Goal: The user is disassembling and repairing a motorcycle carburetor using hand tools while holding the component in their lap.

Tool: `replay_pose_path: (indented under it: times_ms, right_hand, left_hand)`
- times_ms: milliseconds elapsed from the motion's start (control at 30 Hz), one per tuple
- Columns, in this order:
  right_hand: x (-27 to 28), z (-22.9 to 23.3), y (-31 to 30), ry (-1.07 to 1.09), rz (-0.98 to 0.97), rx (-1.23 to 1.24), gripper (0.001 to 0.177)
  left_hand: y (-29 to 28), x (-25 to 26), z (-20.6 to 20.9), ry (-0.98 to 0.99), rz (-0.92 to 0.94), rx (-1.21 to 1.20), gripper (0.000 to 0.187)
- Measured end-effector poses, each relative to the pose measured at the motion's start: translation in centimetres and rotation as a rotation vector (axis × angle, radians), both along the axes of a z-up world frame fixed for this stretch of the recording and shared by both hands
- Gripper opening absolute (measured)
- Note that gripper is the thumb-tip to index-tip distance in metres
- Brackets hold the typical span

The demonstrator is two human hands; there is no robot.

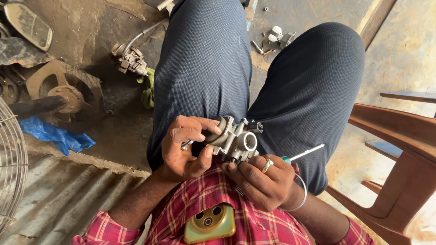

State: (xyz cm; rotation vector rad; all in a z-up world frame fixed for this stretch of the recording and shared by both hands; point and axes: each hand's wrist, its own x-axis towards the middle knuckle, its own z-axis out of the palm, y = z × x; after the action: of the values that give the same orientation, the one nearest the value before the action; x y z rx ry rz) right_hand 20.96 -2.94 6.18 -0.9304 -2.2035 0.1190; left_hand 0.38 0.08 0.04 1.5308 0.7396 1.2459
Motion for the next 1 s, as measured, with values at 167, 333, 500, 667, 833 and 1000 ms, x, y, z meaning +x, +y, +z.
replay_pose_path:
  times_ms: [167,333,500,667,833,1000]
  right_hand:
    - [0.2,-0.2,-0.1,-0.008,0.009,-0.020,0.007]
    - [0.3,1.1,0.5,-0.016,0.033,-0.081,0.011]
    - [1.1,1.0,0.2,0.089,0.124,-0.308,0.026]
    - [1.3,0.7,-1.0,0.204,0.120,-0.464,0.029]
    - [0.9,1.0,-1.6,0.322,0.024,-0.692,0.025]
    - [1.0,2.0,-1.3,0.338,-0.007,-0.821,0.026]
  left_hand:
    - [0.4,-0.2,2.3,0.177,0.083,0.119,0.024]
    - [-2.2,-2.0,4.5,0.420,0.076,0.391,0.023]
    - [-2.1,-1.7,6.1,0.517,-0.209,-0.136,0.044]
    - [-2.2,-1.4,5.6,0.505,-0.307,-0.132,0.039]
    - [-1.6,-0.9,5.7,0.523,-0.342,-0.060,0.039]
    - [-2.3,-1.0,5.2,0.628,-0.285,0.219,0.019]
